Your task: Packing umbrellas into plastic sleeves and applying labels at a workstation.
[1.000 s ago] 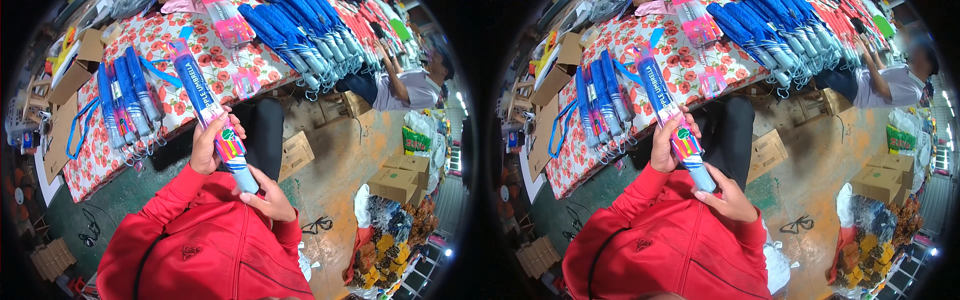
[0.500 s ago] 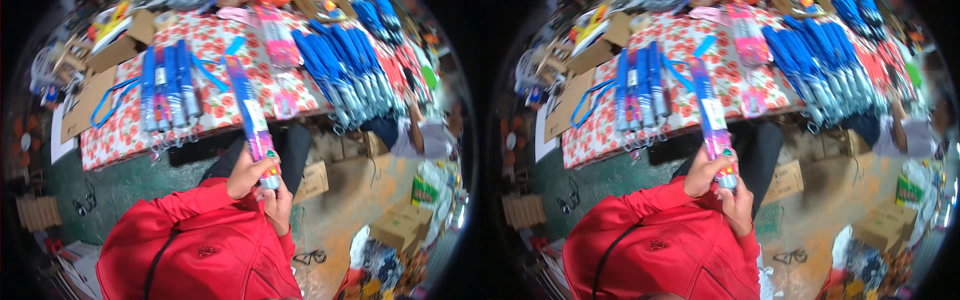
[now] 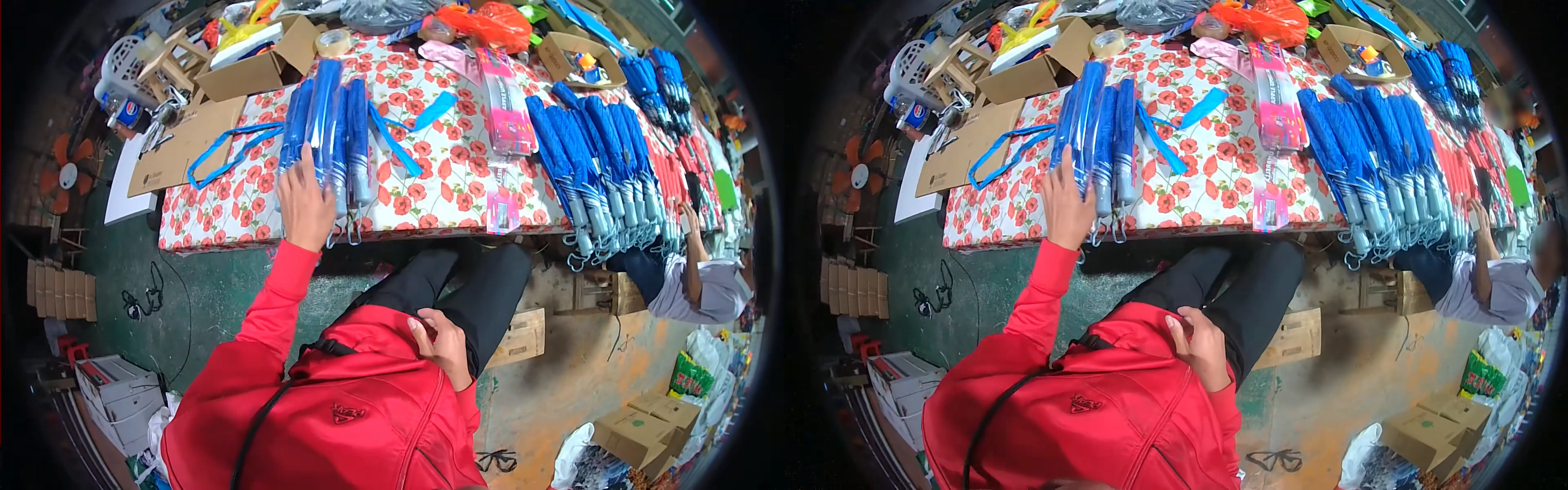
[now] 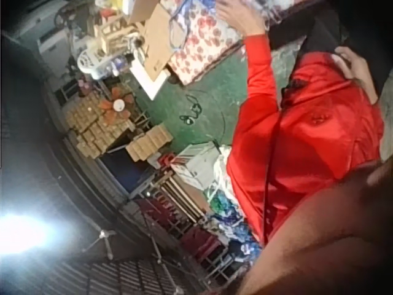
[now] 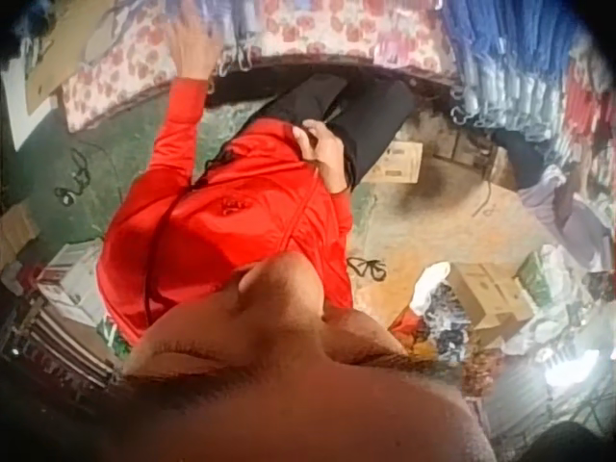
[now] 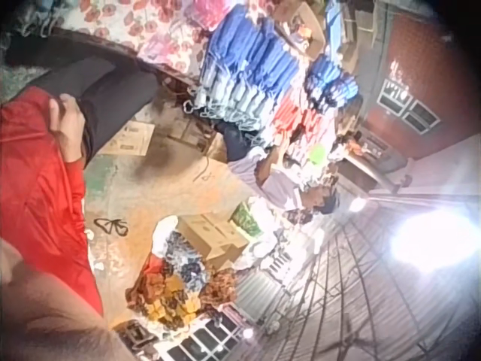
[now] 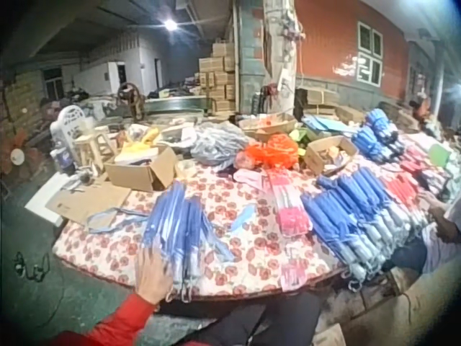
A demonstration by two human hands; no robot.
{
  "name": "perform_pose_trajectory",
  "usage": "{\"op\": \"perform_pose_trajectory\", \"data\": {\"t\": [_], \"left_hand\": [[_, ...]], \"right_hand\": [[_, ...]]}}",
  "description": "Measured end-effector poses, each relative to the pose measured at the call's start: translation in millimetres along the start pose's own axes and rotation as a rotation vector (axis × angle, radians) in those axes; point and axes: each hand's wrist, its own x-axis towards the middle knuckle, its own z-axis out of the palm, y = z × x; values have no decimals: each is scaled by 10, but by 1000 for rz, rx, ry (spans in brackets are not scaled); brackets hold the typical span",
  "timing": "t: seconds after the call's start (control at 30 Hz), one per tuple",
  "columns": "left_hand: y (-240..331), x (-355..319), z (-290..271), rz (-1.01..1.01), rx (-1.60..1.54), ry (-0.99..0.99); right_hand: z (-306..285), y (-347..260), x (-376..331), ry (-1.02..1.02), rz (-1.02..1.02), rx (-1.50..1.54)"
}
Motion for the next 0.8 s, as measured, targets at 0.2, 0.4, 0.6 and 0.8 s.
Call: {"op": "perform_pose_trajectory", "data": {"t": [0.2,0.4,0.6,0.8], "left_hand": [[-361,-17,435,270,124,-117],[361,-123,421,113,-689,-130],[1567,-148,960,85,-924,-769],[2259,-473,1429,531,-692,-384]], "right_hand": [[-7,-48,3,51,-5,-43],[-27,22,1,87,4,-46],[-25,180,-36,104,-13,-77],[-187,244,-102,161,-22,-64]]}}
